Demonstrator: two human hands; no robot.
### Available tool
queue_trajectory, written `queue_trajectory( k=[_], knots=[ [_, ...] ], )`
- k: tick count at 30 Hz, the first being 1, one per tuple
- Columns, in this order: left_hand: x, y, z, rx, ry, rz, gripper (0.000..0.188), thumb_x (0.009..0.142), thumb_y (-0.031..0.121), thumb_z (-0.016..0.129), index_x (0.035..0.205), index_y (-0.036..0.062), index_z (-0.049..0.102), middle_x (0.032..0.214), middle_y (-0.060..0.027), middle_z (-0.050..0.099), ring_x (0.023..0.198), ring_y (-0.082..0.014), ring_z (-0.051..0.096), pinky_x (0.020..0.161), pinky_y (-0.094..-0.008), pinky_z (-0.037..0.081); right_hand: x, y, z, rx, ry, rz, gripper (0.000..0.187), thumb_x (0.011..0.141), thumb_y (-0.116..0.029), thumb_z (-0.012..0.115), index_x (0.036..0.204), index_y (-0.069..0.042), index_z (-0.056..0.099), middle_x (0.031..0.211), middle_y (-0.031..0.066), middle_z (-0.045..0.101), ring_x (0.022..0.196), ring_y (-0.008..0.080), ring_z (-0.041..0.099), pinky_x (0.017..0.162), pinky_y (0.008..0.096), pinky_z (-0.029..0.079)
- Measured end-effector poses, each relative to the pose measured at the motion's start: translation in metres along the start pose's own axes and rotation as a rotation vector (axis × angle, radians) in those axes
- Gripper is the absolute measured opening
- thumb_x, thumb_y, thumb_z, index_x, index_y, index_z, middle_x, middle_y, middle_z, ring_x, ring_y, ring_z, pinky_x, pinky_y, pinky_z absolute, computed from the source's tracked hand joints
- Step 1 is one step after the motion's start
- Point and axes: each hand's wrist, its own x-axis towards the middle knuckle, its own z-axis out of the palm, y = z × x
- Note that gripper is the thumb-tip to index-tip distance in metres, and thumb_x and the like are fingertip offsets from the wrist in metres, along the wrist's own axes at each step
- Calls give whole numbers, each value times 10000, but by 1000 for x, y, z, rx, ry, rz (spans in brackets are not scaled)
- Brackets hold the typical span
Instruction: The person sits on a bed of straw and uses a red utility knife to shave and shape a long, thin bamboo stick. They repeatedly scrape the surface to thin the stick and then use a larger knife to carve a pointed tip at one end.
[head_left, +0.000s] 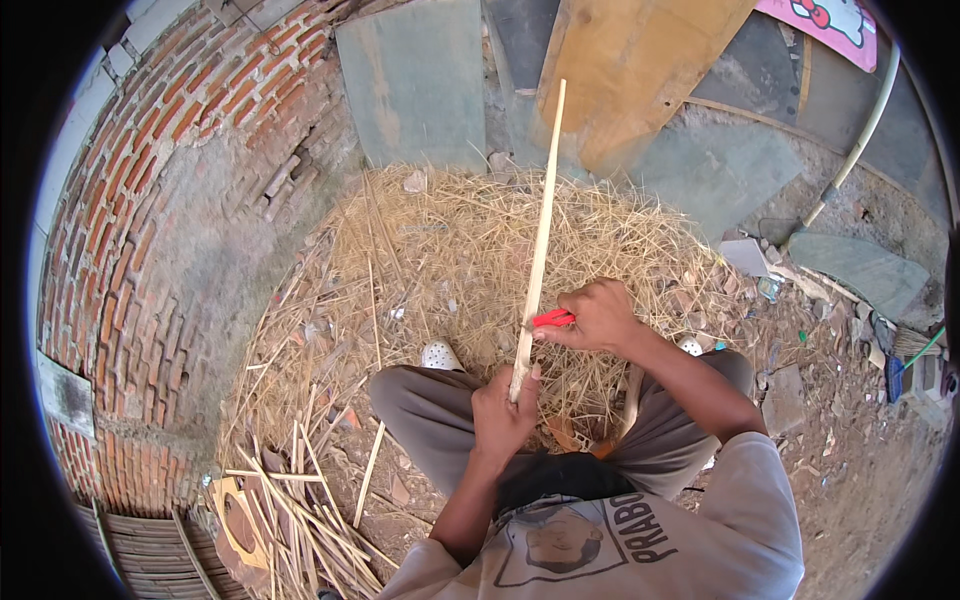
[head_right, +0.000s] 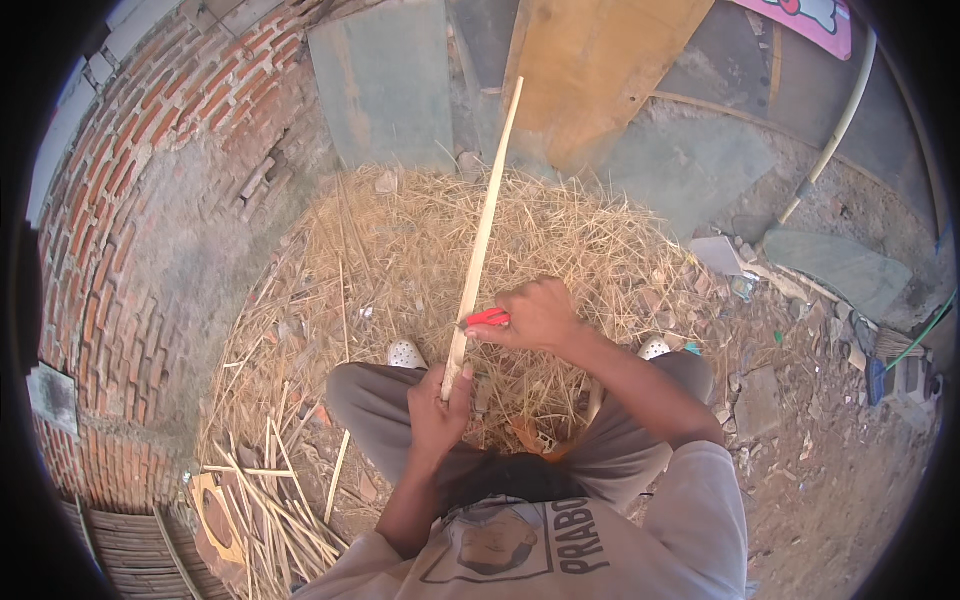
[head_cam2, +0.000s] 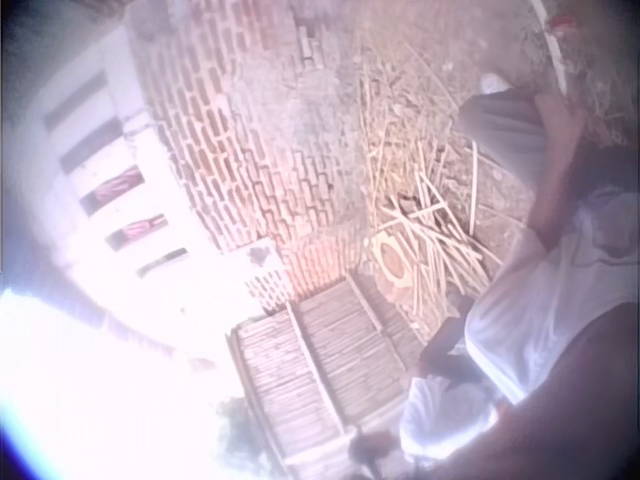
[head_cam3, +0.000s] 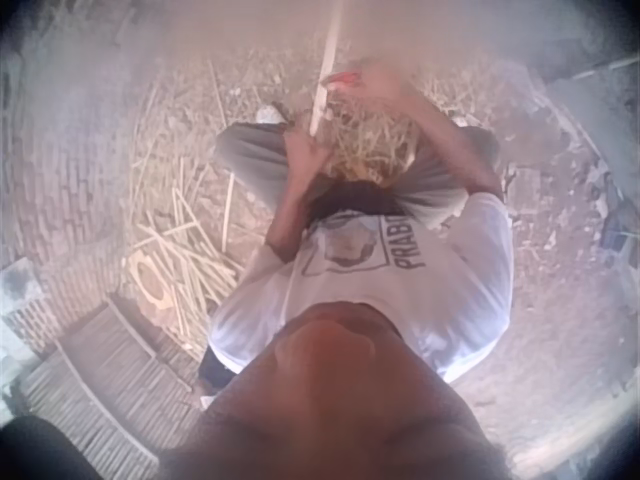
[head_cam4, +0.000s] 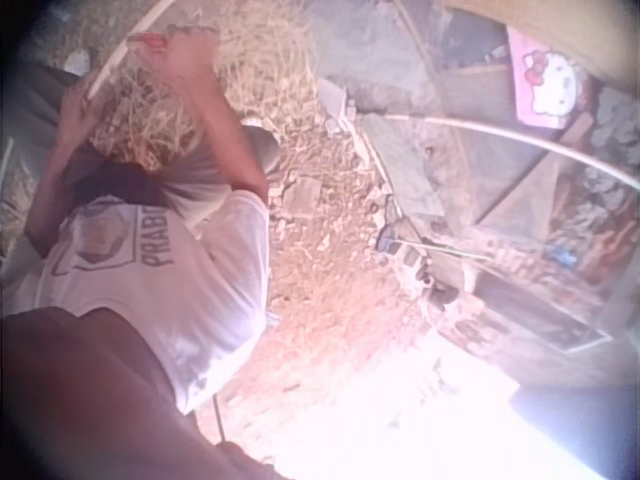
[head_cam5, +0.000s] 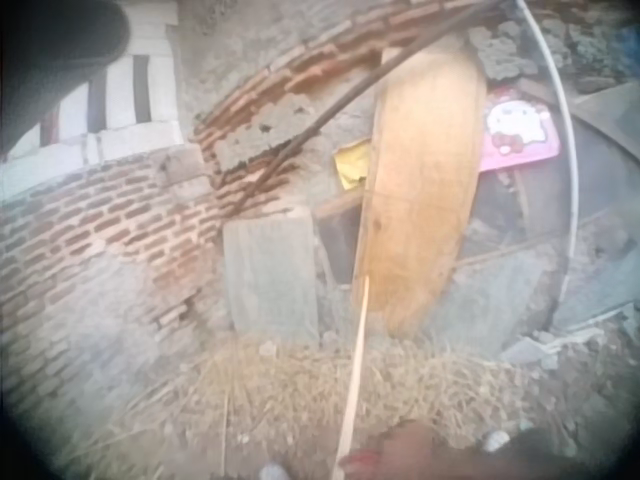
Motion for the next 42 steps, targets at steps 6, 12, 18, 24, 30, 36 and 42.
queue_trajectory(
  k=[6,12,18,24,30,36,42],
  knots=[
    [-6,-2,0,62,-53,24,247,916,196,632,765,12,564,551,-151,534,438,-230,541,451,-362,419,5,18,12,-42,76,122,677,776,-751,550,572,-108,618,447,68,526,407,245,551,426,375,425],
    [-16,11,-7,-6,-66,-40,193,913,179,629,817,16,591,570,-146,553,469,-279,570,463,-374,438,-3,1,17,-9,-41,102,726,808,-782,471,595,-112,651,405,57,470,361,226,502,389,378,409],
    [-25,3,-7,50,-57,20,168,902,174,641,840,24,597,581,-146,564,481,-308,583,466,-381,448,-1,19,15,14,27,199,732,799,-785,483,575,-105,633,419,78,501,376,233,524,412,392,430],
    [-22,13,-15,91,-64,72,178,898,181,648,836,21,600,573,-146,561,476,-310,584,465,-383,450,2,19,6,-40,-15,195,751,799,-805,451,584,-112,644,427,63,518,377,229,522,411,385,423],
    [-32,22,-28,107,-55,110,178,894,161,651,810,14,595,563,-135,558,474,-266,570,464,-363,439,-9,1,9,18,6,144,727,827,-759,467,602,-95,658,424,87,520,395,254,539,421,380,427],
    [-36,19,-28,127,-41,158,185,897,160,649,805,8,595,576,-142,554,474,-263,576,470,-338,427,10,35,2,18,-36,350,706,797,-749,528,568,-89,631,414,90,509,396,257,546,418,390,424],
    [-32,26,-34,116,-67,206,172,886,141,660,807,10,580,562,-152,552,472,-319,579,441,-372,434,10,33,-6,-42,34,232,746,816,-774,462,593,-89,659,422,85,513,407,258,553,437,386,440]
  ],
)
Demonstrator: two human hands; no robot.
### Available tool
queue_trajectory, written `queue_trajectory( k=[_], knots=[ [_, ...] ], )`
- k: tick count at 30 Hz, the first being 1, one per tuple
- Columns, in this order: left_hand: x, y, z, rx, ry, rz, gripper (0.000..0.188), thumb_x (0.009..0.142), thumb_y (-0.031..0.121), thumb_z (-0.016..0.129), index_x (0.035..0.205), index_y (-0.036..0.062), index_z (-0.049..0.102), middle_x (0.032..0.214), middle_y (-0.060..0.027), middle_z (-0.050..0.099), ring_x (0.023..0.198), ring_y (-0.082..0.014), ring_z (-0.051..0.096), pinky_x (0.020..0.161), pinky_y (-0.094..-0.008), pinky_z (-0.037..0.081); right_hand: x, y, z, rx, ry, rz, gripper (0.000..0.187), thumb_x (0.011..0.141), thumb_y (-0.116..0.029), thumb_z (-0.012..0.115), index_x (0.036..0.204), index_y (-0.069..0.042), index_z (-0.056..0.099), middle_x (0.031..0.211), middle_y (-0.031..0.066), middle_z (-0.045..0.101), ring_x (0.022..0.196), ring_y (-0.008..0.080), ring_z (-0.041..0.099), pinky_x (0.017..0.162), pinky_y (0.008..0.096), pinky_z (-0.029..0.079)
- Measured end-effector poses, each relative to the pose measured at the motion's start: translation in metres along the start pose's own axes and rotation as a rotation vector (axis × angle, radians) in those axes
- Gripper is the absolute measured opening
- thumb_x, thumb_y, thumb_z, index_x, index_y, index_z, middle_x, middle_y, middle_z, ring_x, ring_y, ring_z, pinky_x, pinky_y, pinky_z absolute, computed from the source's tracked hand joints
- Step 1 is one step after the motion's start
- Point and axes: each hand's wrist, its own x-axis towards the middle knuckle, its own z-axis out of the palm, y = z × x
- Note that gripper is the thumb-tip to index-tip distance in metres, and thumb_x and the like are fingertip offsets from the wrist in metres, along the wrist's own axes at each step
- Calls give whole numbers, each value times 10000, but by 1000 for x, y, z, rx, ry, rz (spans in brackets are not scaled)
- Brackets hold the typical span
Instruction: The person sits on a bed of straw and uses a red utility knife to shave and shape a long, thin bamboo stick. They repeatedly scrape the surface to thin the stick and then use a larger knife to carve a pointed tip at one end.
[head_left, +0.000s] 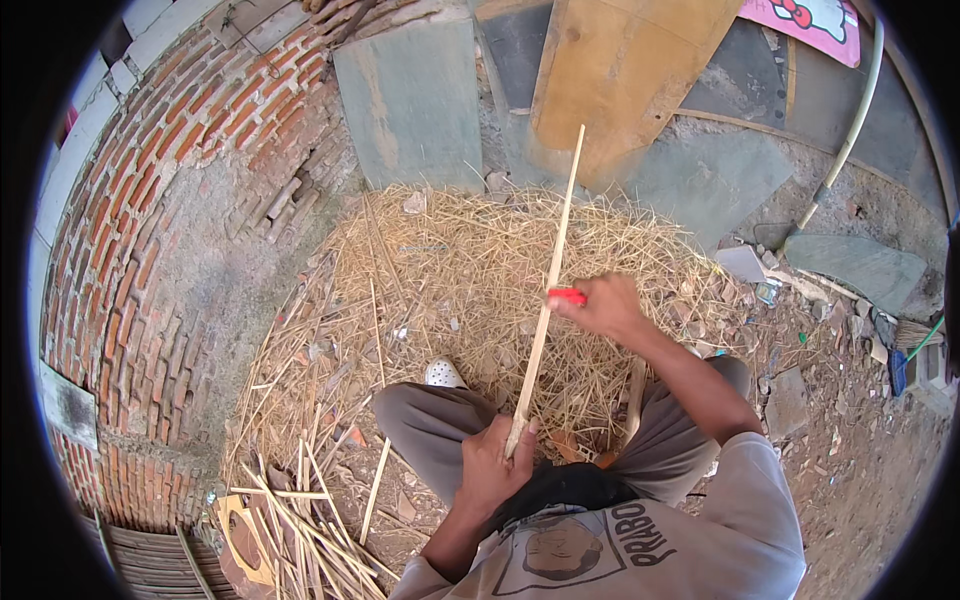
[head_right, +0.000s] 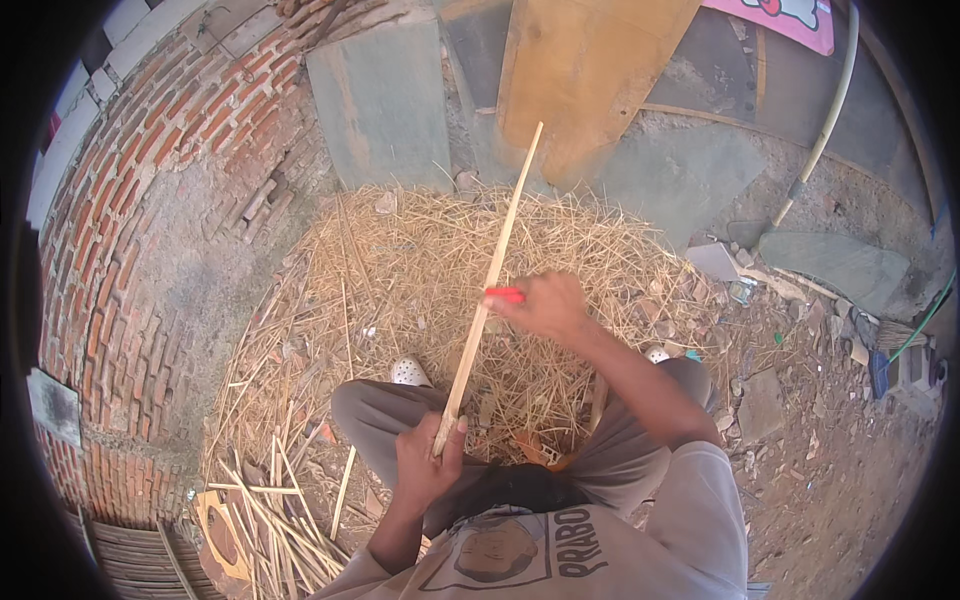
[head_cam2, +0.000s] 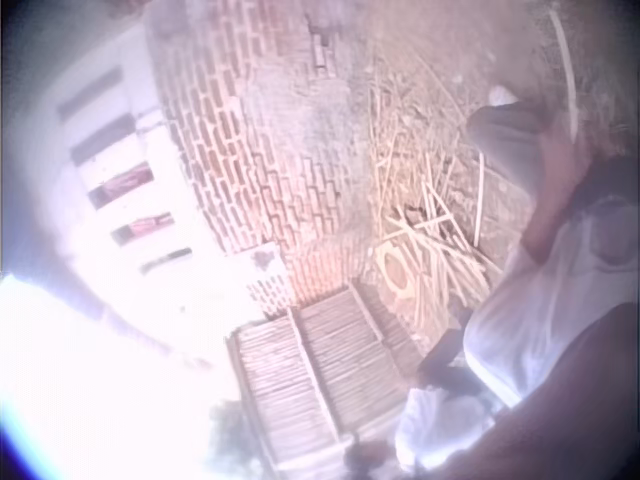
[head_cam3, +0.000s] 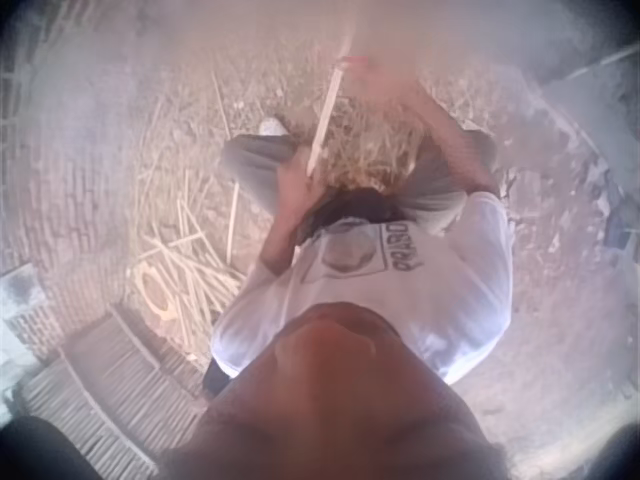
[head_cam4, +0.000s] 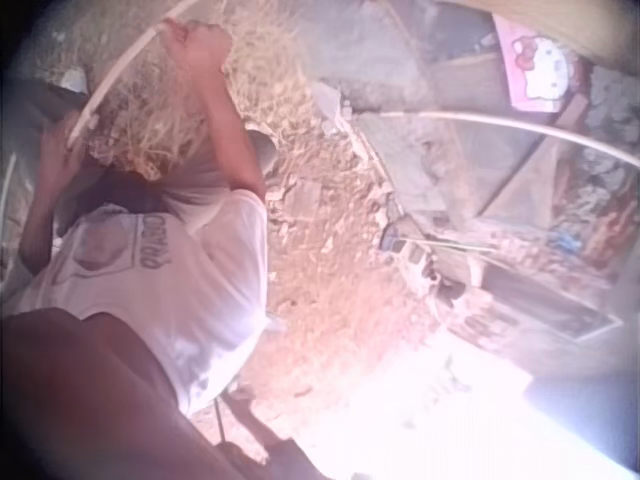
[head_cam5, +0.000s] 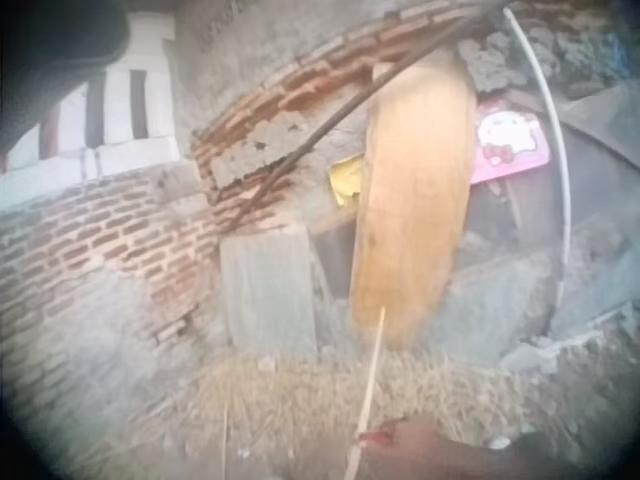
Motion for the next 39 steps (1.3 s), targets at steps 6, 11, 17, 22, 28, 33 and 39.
queue_trajectory(
  k=[6,11,17,22,28,33,39],
  knots=[
    [-18,6,-10,-44,-23,-56,167,891,156,658,811,17,609,553,-117,536,446,-211,529,455,-317,408,0,12,-2,10,13,156,757,810,-786,450,646,-91,701,482,103,572,473,271,605,464,396,470],
    [-30,6,-14,-16,-20,-32,165,887,149,656,799,17,611,543,-104,521,442,-188,509,453,-309,394,1,23,1,15,-2,165,794,812,-807,413,622,-84,680,499,100,578,487,273,605,494,410,477],
    [-48,19,-22,-164,-42,-115,209,901,175,650,774,16,602,534,-48,503,462,-107,477,444,-286,370,23,82,-12,12,105,412,808,812,-822,386,638,-92,684,491,101,565,503,268,603,505,422,472],
    [-46,5,-12,-328,63,-253,211,921,157,638,772,19,581,546,-6,472,509,-43,405,449,-252,347,-12,-12,-15,61,-5,28,749,797,-797,460,633,-99,674,484,93,561,457,266,590,470,405,468],
    [-17,-14,16,-436,177,-337,247,930,174,631,754,18,556,560,15,471,544,-25,397,463,-245,330,-41,-67,-8,180,0,-273,633,754,-717,612,570,-111,628,489,73,565,430,264,581,438,376,450],
    [9,-13,30,-253,157,-245,236,919,166,636,760,9,558,550,-47,489,499,-78,433,459,-285,370,-41,-59,-7,176,3,-307,628,741,-709,632,553,-110,609,474,77,551,421,253,574,436,382,444],
    [6,3,23,-113,54,-160,223,912,165,634,770,8,566,566,-127,524,460,-192,501,468,-334,420,-9,-8,-9,46,32,79,646,774,-707,598,569,-95,625,431,94,520,420,273,571,437,388,445]
  ],
)
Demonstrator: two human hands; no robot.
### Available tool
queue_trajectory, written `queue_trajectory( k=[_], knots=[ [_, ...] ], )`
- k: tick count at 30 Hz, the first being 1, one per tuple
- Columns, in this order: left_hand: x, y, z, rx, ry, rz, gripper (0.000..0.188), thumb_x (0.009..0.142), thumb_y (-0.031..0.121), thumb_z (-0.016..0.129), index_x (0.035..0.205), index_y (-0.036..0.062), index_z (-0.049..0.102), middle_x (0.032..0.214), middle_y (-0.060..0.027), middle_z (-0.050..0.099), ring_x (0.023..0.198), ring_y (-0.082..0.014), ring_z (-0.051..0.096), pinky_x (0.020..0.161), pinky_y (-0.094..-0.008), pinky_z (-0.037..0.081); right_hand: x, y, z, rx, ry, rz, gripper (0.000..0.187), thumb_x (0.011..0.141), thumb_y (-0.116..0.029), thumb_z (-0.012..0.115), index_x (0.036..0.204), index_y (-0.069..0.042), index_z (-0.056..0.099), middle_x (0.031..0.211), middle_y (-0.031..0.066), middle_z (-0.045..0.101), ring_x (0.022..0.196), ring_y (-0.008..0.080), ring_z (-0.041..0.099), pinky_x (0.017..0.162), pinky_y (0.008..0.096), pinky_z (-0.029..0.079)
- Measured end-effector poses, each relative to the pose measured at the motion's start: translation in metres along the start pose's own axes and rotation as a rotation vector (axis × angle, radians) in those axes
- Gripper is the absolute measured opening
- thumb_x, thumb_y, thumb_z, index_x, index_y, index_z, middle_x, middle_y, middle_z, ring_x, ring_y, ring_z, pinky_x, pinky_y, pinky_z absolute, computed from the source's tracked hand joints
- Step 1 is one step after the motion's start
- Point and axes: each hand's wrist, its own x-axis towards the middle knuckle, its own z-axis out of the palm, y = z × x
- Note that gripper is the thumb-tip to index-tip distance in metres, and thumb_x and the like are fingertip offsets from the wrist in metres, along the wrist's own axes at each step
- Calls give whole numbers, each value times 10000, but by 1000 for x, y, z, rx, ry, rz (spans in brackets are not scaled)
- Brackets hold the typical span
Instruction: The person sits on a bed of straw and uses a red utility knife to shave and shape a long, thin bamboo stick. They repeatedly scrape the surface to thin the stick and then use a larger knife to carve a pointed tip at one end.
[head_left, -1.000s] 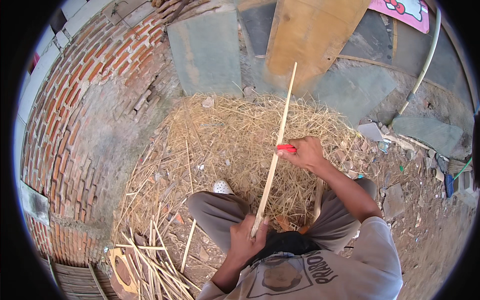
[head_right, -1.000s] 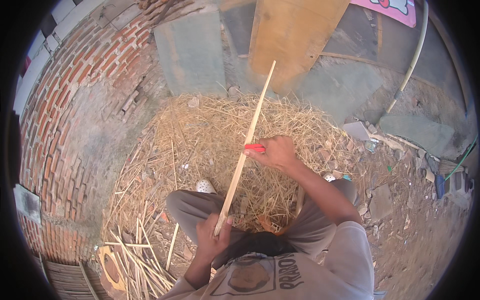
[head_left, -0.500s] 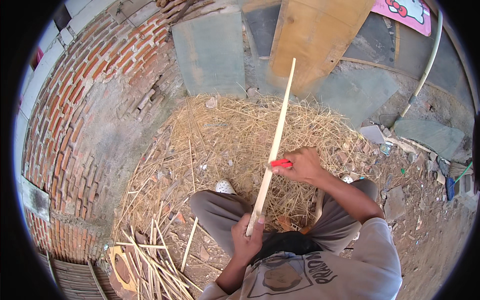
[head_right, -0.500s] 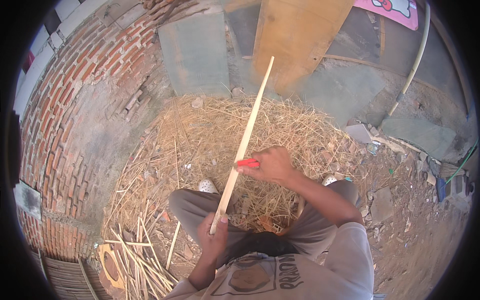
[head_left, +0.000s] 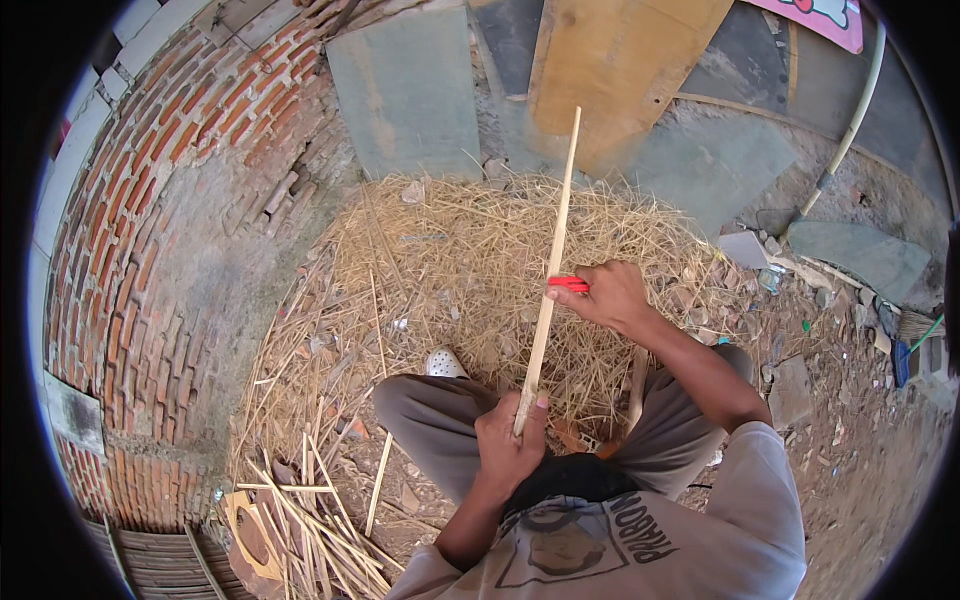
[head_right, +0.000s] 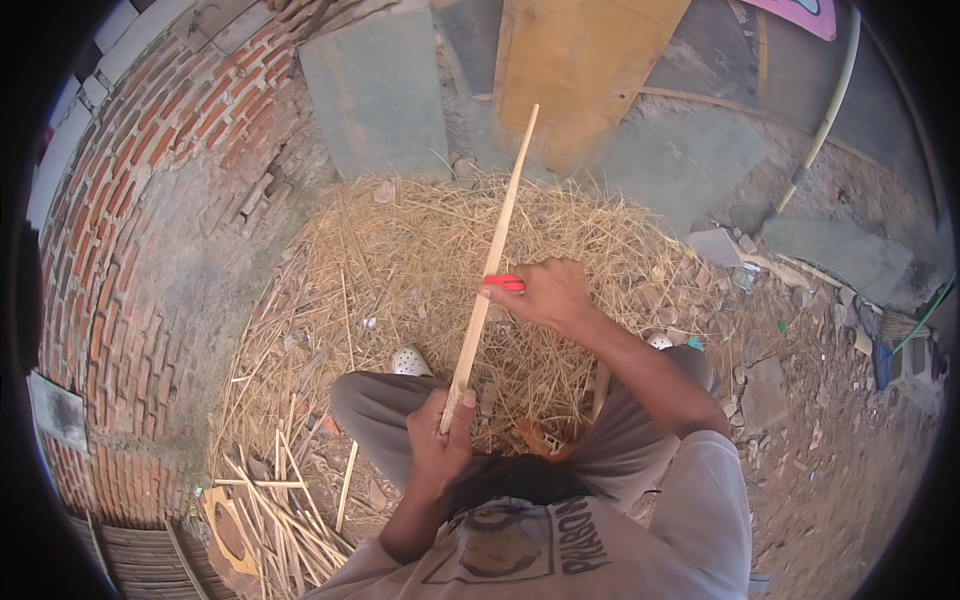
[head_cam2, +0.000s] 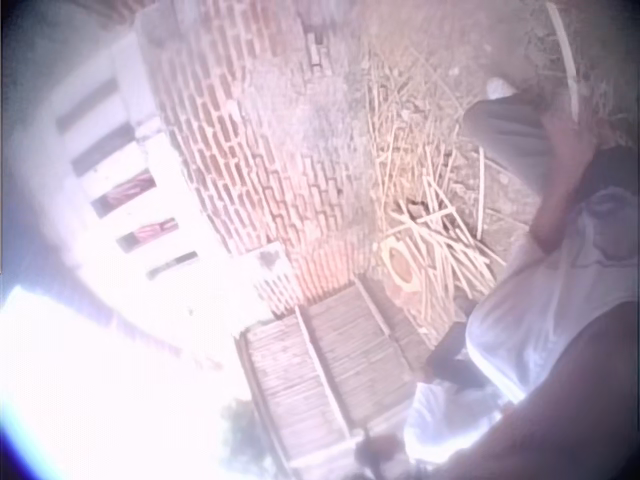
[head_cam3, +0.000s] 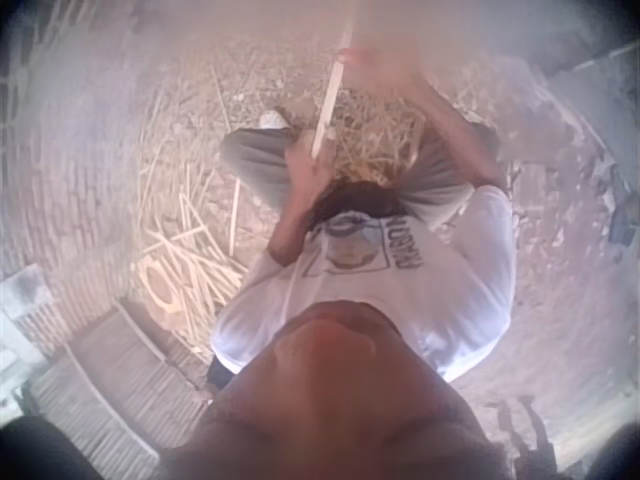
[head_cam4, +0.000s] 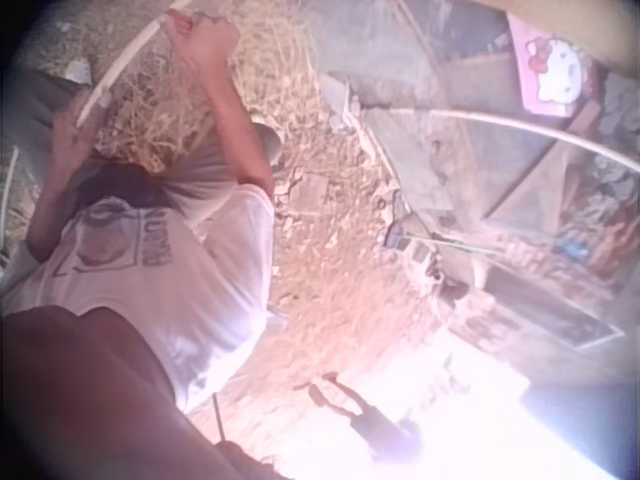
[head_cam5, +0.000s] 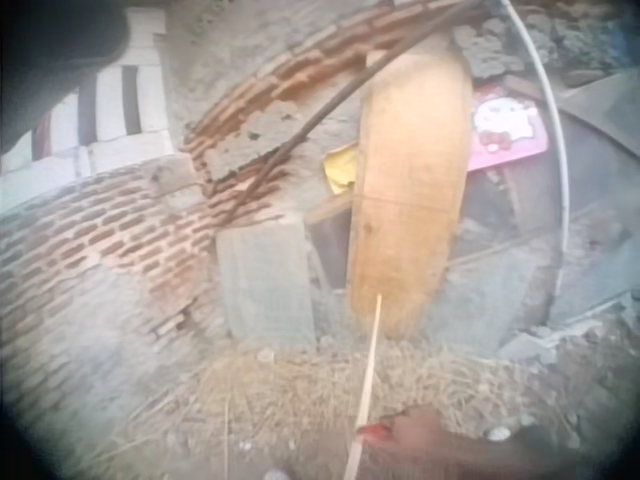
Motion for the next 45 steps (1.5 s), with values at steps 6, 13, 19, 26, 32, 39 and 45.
queue_trajectory(
  k=[6,13,19,26,32,39,45],
  knots=[
    [3,-14,-2,26,59,40,195,910,171,641,821,-1,617,567,-76,517,519,-92,460,488,-285,402,-19,-31,9,95,-28,-200,676,781,-730,565,592,-86,643,450,106,534,438,285,583,450,392,453],
    [-2,-16,-10,90,66,119,181,902,165,647,822,7,613,577,-124,548,480,-207,544,482,-326,427,-45,-55,13,155,-159,-260,711,796,-750,528,577,-82,635,469,102,540,418,279,560,424,395,423],
    [14,-24,-16,154,-11,121,181,891,138,649,793,14,560,584,-157,560,495,-341,577,469,-395,444,-19,-27,24,70,-123,-183,688,788,-747,546,570,-100,633,435,72,514,392,257,538,405,380,409],
    [7,-20,-18,150,-21,160,164,881,119,644,777,21,563,588,-164,565,515,-357,592,474,-406,455,-16,-20,22,40,-120,-116,682,795,-755,532,568,-121,643,437,63,527,376,238,532,388,361,405],
    [8,-13,-26,156,-4,181,132,874,105,645,798,24,573,594,-168,577,535,-365,606,480,-405,461,-33,-41,20,108,-89,-260,710,813,-755,500,606,-99,676,447,99,539,403,259,562,419,387,440],
    [3,-18,-27,154,-10,144,150,882,109,643,794,12,572,589,-165,573,535,-356,611,486,-403,463,-24,-31,24,84,-114,-165,742,821,-765,474,611,-83,679,453,113,541,423,288,574,431,394,450],
    [1,-5,-29,150,-36,91,153,887,120,643,800,10,581,599,-167,578,537,-345,610,495,-393,467,-6,-10,24,32,-117,39,739,807,-773,475,627,-90,692,488,120,578,467,289,613,458,412,470]
  ],
)
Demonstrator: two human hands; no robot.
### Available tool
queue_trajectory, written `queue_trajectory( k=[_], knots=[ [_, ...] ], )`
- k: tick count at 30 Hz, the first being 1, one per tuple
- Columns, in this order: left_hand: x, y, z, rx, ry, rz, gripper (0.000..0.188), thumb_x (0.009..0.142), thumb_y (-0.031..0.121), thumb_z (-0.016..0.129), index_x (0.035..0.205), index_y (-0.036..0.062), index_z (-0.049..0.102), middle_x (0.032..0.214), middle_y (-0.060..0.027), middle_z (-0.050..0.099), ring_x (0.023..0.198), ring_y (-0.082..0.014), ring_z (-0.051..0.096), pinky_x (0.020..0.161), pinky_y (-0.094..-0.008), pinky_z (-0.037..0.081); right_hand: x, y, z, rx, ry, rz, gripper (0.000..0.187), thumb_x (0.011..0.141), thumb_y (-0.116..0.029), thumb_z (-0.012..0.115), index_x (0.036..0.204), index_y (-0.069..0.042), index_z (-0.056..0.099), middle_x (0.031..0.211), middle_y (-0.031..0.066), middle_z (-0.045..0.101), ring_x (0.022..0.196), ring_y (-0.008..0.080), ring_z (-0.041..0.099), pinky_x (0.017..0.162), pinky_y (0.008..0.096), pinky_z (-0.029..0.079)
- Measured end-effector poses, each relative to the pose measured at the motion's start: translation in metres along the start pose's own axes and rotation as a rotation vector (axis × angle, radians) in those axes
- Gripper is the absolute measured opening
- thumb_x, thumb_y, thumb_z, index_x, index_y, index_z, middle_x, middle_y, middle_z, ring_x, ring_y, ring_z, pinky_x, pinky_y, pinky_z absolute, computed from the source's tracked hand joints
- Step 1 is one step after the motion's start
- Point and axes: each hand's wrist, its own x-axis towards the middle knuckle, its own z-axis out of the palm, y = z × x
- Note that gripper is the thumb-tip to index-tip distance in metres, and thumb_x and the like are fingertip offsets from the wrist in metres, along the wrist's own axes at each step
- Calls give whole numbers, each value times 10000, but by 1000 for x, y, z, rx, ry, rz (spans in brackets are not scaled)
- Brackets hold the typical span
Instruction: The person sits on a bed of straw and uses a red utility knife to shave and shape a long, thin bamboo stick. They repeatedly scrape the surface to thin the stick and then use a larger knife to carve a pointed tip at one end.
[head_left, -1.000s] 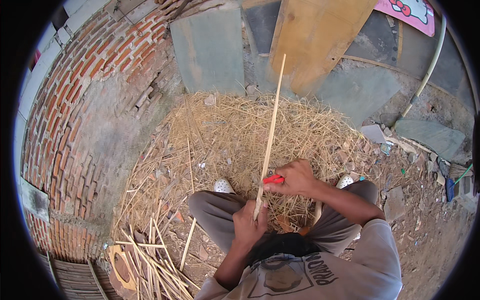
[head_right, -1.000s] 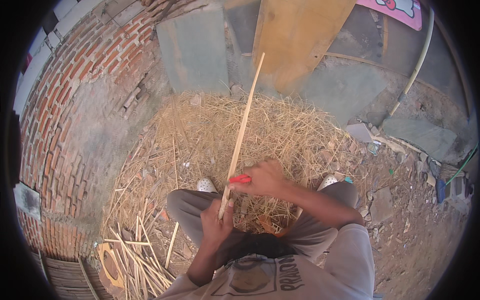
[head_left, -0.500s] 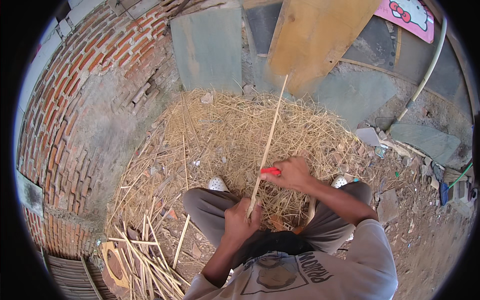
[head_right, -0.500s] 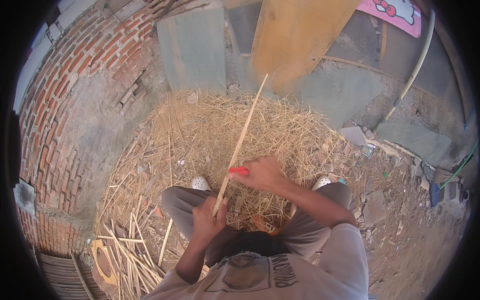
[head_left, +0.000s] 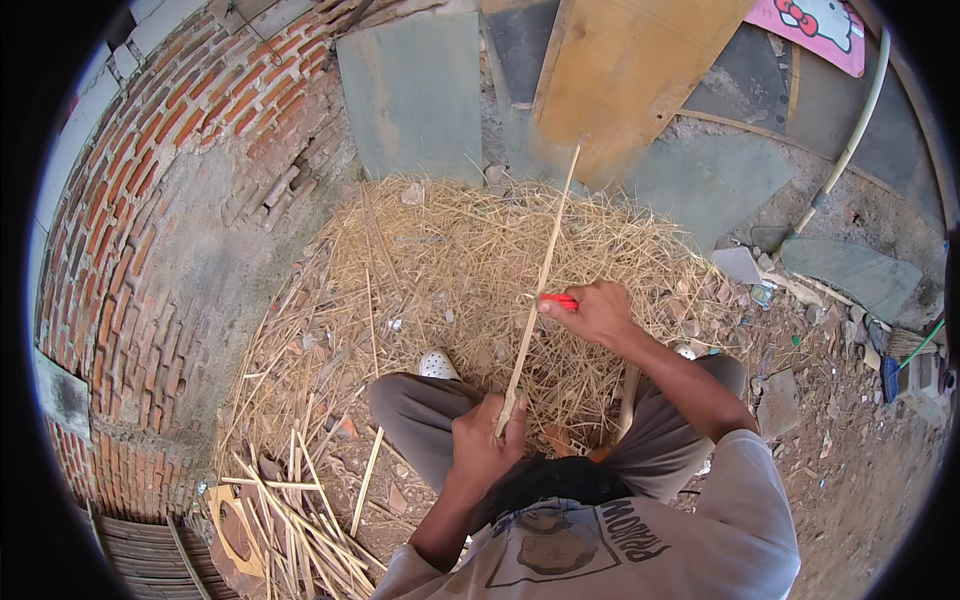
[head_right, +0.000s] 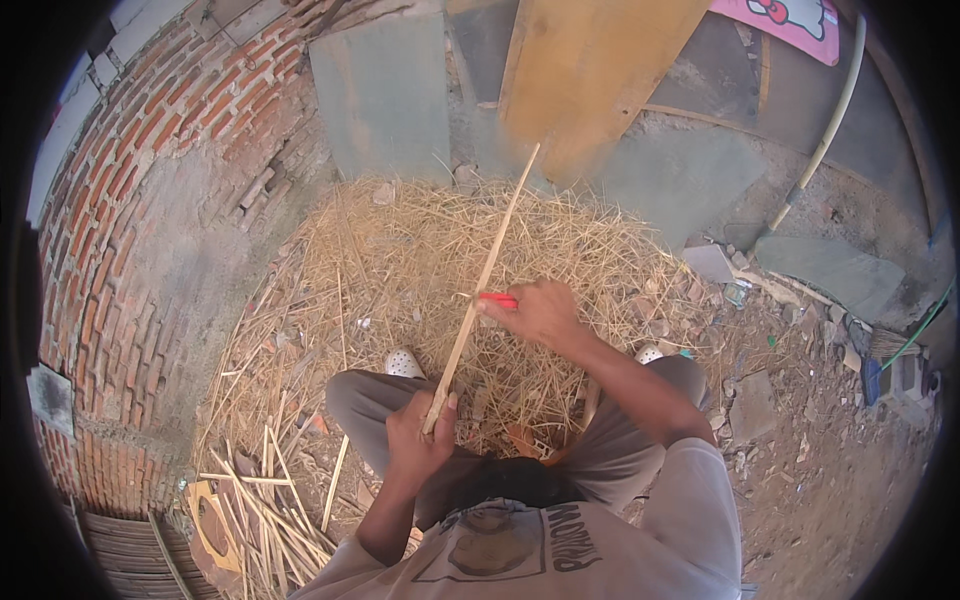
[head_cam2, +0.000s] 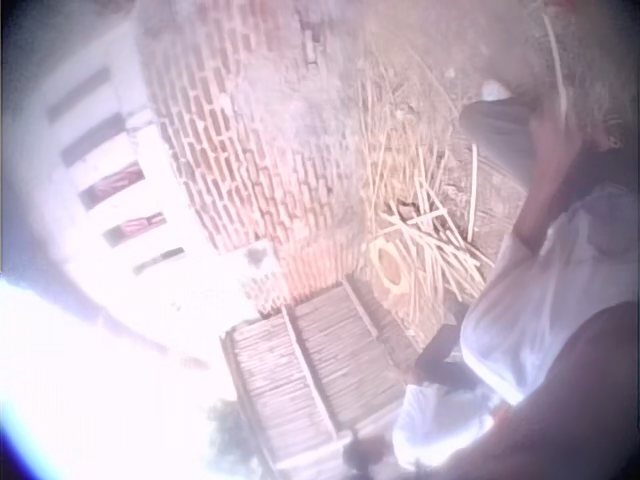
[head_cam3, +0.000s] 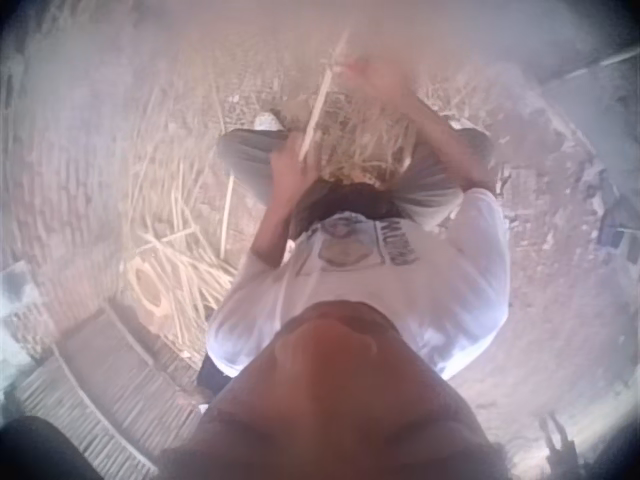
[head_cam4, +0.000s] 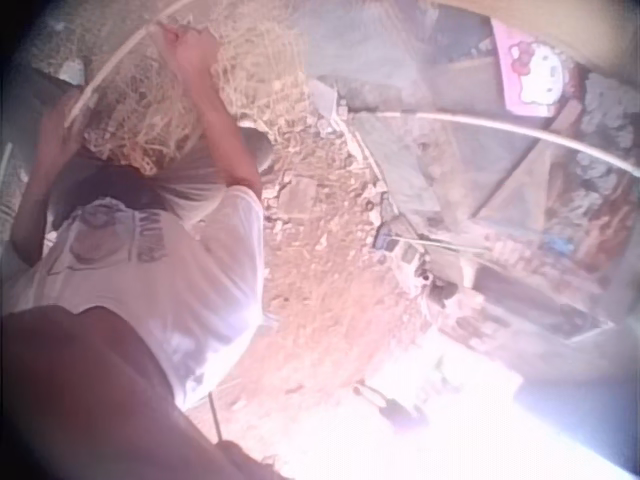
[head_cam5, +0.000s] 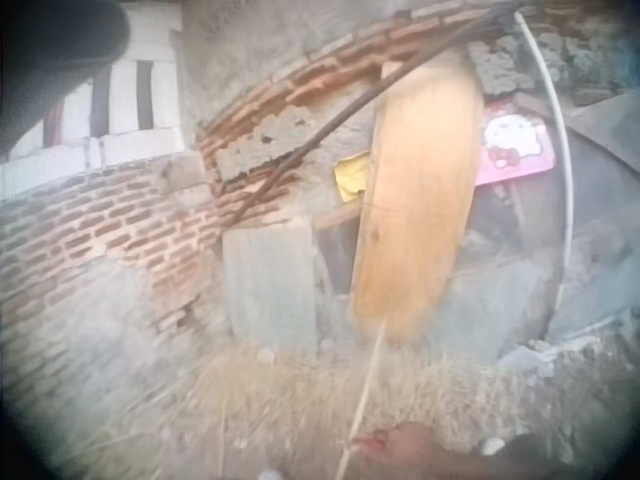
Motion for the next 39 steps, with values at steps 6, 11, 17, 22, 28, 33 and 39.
queue_trajectory(
  k=[6,11,17,22,28,33,39],
  knots=[
    [0,1,-1,-47,23,35,167,887,134,650,799,10,581,588,-155,570,516,-334,601,481,-385,461,8,10,-7,-38,-47,40,760,797,-798,456,662,-95,712,488,123,573,490,288,627,470,401,486],
    [-11,2,-9,15,-11,74,163,883,129,657,791,15,585,593,-148,571,502,-327,598,461,-378,451,-4,6,-2,-69,85,-130,753,815,-781,451,634,-93,699,465,106,562,454,264,603,435,373,463],
    [-27,9,-19,-35,15,81,144,876,120,665,802,18,596,575,-142,557,488,-314,590,449,-363,444,16,22,-19,-15,-8,64,772,803,-796,442,628,-86,687,441,93,544,450,263,600,441,391,464],
    [-32,2,-14,-22,33,36,134,875,110,667,806,13,605,576,-125,549,471,-262,562,447,-341,429,-9,1,-5,15,104,-88,746,834,-772,447,615,-100,684,393,48,466,356,218,485,401,379,407],
    [-21,6,-5,-86,91,70,129,873,96,672,799,12,608,556,-94,515,440,-174,506,447,-312,398,-12,-6,-6,0,84,-115,743,828,-786,441,623,-120,699,384,28,452,364,208,499,401,372,405],
    [-28,5,0,-71,68,75,131,872,96,673,795,15,605,563,-93,525,449,-167,516,451,-311,400,14,22,-21,-17,5,122,773,851,-781,401,624,-106,701,386,32,469,355,196,499,393,363,407],
    [-37,5,0,-78,77,50,108,875,97,665,838,7,619,580,-96,552,480,-164,544,479,-304,425,14,15,-27,-8,-58,119,790,840,-791,379,628,-94,685,487,92,575,485,269,619,465,390,474]
  ],
)
